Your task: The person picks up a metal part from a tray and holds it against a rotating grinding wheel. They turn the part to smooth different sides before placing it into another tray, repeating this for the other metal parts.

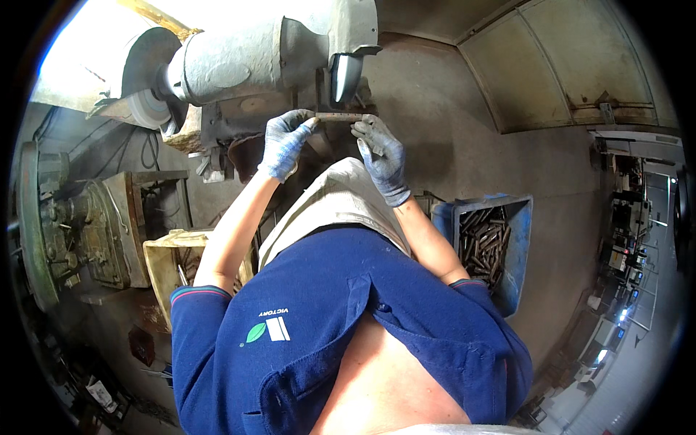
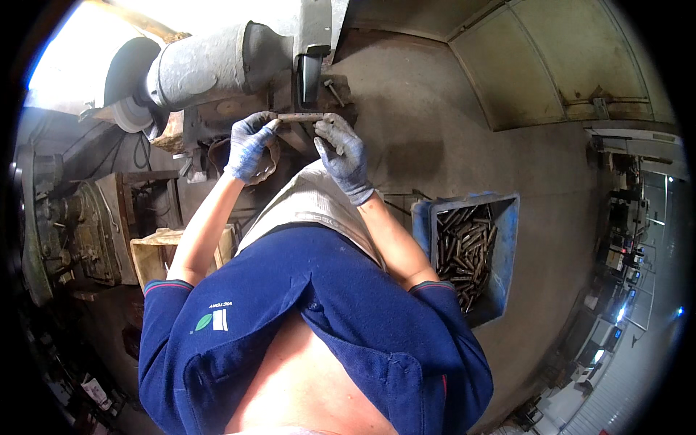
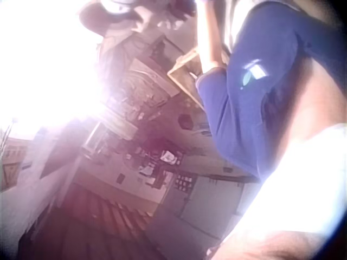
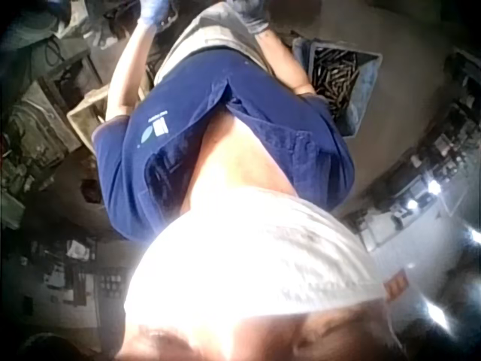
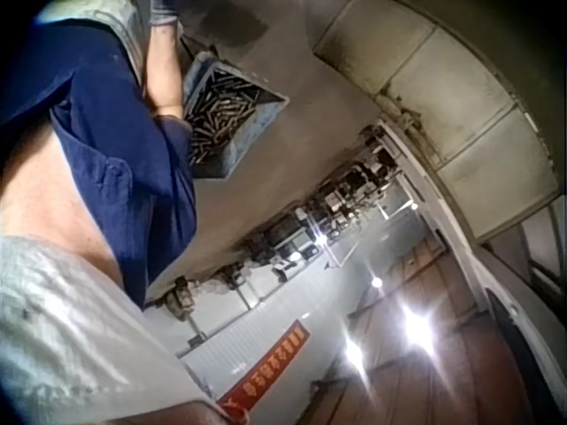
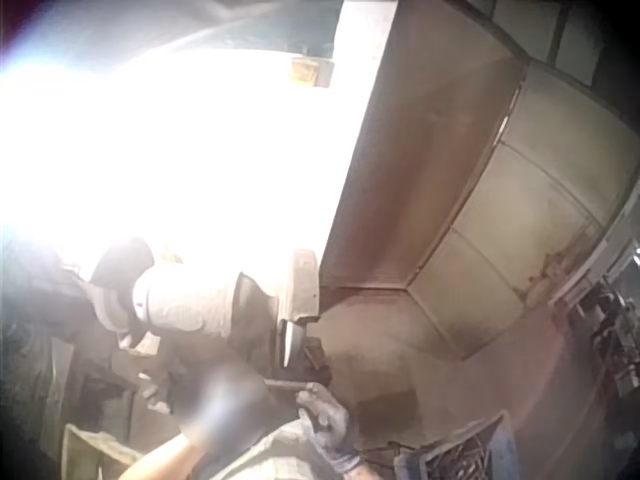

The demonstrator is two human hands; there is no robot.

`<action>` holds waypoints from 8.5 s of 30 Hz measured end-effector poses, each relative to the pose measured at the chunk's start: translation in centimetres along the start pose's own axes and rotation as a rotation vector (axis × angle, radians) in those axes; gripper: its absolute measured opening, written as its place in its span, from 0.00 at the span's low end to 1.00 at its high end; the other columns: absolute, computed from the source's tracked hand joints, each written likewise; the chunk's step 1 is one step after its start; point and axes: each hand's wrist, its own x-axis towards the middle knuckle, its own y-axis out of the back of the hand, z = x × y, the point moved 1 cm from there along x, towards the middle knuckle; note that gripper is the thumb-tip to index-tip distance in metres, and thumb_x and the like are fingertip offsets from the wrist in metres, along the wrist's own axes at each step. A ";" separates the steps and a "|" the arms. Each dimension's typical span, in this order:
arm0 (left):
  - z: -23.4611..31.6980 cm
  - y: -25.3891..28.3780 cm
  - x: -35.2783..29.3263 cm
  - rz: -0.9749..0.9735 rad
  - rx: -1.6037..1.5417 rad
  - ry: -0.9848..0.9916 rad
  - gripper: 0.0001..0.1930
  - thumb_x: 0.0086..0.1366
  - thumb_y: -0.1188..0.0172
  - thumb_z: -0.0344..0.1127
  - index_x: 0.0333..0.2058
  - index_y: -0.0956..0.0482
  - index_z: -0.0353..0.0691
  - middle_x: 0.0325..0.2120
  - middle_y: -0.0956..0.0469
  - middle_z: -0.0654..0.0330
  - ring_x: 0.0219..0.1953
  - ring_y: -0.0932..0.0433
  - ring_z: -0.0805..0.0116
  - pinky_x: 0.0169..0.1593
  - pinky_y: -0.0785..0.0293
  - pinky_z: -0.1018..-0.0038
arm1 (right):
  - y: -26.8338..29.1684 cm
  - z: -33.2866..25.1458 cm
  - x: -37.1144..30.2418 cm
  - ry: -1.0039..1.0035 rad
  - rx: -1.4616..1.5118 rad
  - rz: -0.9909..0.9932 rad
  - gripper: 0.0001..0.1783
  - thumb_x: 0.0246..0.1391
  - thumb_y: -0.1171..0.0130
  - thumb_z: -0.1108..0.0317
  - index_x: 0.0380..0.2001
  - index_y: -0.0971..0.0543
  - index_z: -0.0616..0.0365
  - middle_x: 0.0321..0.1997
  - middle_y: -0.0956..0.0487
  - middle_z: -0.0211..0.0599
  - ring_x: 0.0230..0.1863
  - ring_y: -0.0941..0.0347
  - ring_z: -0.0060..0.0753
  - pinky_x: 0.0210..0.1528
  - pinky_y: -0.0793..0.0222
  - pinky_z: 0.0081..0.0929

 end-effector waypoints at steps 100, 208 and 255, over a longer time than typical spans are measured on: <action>-2.0 16.1 -19.1 0.439 0.389 0.025 0.10 0.60 0.41 0.33 0.37 0.21 0.32 0.24 0.21 0.63 0.26 0.23 0.77 0.31 0.25 0.79 | 13.7 7.8 -15.4 -0.394 -0.270 -0.014 0.11 0.52 0.40 0.70 0.38 0.22 0.66 0.38 0.21 0.36 0.40 0.27 0.28 0.46 0.31 0.25; -6.4 -5.1 1.8 0.191 -0.214 0.094 0.06 0.62 0.44 0.26 0.36 0.23 0.31 0.29 0.20 0.56 0.30 0.20 0.69 0.33 0.25 0.79 | 4.1 3.6 1.0 0.115 -0.222 0.051 0.13 0.45 0.38 0.81 0.38 0.20 0.65 0.46 0.24 0.40 0.46 0.26 0.26 0.46 0.29 0.18; -6.9 0.4 3.9 0.295 0.010 0.026 0.06 0.61 0.43 0.27 0.36 0.23 0.32 0.27 0.21 0.60 0.26 0.23 0.74 0.31 0.27 0.80 | -0.2 8.9 2.4 -0.176 0.115 0.082 0.09 0.50 0.38 0.71 0.35 0.19 0.64 0.35 0.19 0.34 0.39 0.26 0.22 0.45 0.32 0.20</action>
